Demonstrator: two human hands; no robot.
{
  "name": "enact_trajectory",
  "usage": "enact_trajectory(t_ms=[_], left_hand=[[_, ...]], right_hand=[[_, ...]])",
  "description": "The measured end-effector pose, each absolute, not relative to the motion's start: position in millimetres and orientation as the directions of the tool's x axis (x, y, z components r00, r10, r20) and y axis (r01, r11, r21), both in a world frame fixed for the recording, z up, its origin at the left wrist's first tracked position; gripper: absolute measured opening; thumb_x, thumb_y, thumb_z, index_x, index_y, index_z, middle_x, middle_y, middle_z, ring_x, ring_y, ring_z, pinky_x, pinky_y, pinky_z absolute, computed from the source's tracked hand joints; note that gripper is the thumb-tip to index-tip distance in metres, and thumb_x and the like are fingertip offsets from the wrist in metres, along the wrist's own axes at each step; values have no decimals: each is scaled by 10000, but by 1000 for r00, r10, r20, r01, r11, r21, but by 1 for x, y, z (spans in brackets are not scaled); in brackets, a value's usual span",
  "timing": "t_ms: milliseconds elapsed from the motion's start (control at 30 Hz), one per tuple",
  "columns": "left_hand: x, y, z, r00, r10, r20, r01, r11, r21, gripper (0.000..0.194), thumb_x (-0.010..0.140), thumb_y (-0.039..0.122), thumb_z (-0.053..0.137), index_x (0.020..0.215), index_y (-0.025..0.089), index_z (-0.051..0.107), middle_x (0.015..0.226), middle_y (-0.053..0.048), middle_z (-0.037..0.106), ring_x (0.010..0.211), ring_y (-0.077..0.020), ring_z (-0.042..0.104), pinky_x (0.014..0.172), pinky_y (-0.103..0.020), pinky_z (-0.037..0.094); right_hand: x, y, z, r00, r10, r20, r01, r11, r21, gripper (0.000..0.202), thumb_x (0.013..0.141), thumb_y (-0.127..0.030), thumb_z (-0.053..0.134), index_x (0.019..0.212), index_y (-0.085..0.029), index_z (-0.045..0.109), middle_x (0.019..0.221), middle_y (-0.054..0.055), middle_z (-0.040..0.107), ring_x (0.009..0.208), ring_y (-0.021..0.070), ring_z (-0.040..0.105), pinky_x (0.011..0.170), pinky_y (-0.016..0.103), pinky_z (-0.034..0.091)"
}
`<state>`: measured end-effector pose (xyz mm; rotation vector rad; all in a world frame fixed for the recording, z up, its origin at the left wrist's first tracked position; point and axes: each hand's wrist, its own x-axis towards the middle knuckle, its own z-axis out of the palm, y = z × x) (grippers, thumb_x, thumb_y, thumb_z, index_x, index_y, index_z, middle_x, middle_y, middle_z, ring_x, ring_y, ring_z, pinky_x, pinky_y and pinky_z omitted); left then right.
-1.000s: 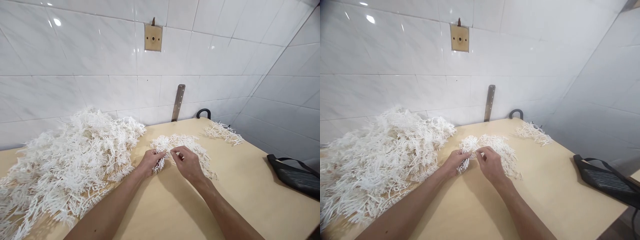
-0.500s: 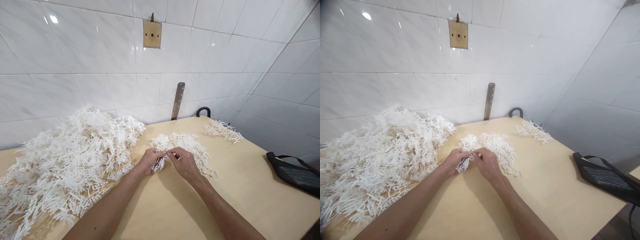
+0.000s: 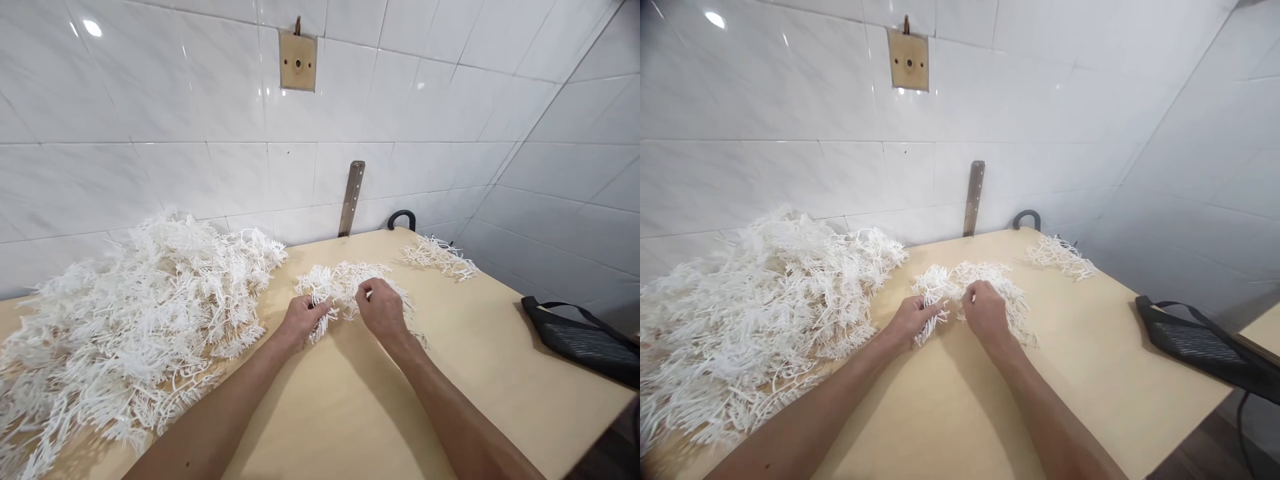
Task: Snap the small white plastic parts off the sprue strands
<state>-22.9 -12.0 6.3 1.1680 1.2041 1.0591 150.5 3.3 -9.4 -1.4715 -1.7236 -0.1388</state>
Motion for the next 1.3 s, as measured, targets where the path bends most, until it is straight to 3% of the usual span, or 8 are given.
enact_trajectory(t_ms=[233, 433, 633, 833, 967, 1300], left_hand=[[-28, -2, -2, 127, 970, -207, -139, 224, 965, 518, 553, 597, 814, 609, 168, 530, 483, 39, 466, 415, -70, 380, 438, -229, 220], [-31, -2, 0, 198, 955, -222, -199, 261, 944, 474, 549, 529, 837, 614, 158, 548, 502, 24, 500, 434, -87, 433, 444, -236, 290], [-29, -4, 4, 187, 960, -210, -153, 240, 959, 469, 545, 510, 843, 625, 161, 540, 510, 28, 508, 449, -87, 439, 451, -231, 305], [-29, -5, 4, 180, 967, -179, -95, 199, 975, 497, 558, 544, 827, 593, 175, 496, 480, 53, 441, 443, -69, 371, 444, -225, 248], [-29, -5, 3, 191, 970, -152, -77, 169, 983, 469, 592, 537, 803, 622, 166, 518, 520, 37, 474, 479, -80, 393, 469, -228, 263], [-23, -5, -5, 37, 998, 56, 199, -63, 978, 463, 679, 500, 728, 527, 187, 421, 500, 52, 365, 512, -85, 313, 485, -238, 204]], right_hand=[[180, 5, -1, 165, 759, 630, 832, 236, -502, 94, 817, -214, 535, 783, -191, 620, 790, 34, 667, 582, 149, 551, 685, 318, 423], [145, -17, 8, -82, 796, 600, 647, 500, -575, 185, 895, -271, 512, 866, -201, 681, 880, 56, 720, 648, 153, 612, 633, 280, 483], [131, -21, 2, -92, 865, 494, 623, 437, -649, 192, 890, -297, 542, 927, -201, 704, 837, 42, 739, 556, 146, 596, 576, 291, 503], [135, -19, 1, -136, 829, 543, 638, 492, -592, 153, 889, -254, 556, 902, -202, 699, 902, 50, 728, 656, 157, 625, 633, 290, 502], [133, -19, -2, -163, 815, 555, 672, 504, -542, 154, 894, -214, 535, 890, -194, 687, 887, 50, 718, 689, 163, 628, 674, 298, 485], [131, -10, -14, -65, 829, 556, 826, 357, -436, 156, 843, -178, 507, 725, -197, 607, 742, 42, 668, 649, 171, 589, 640, 290, 425]])
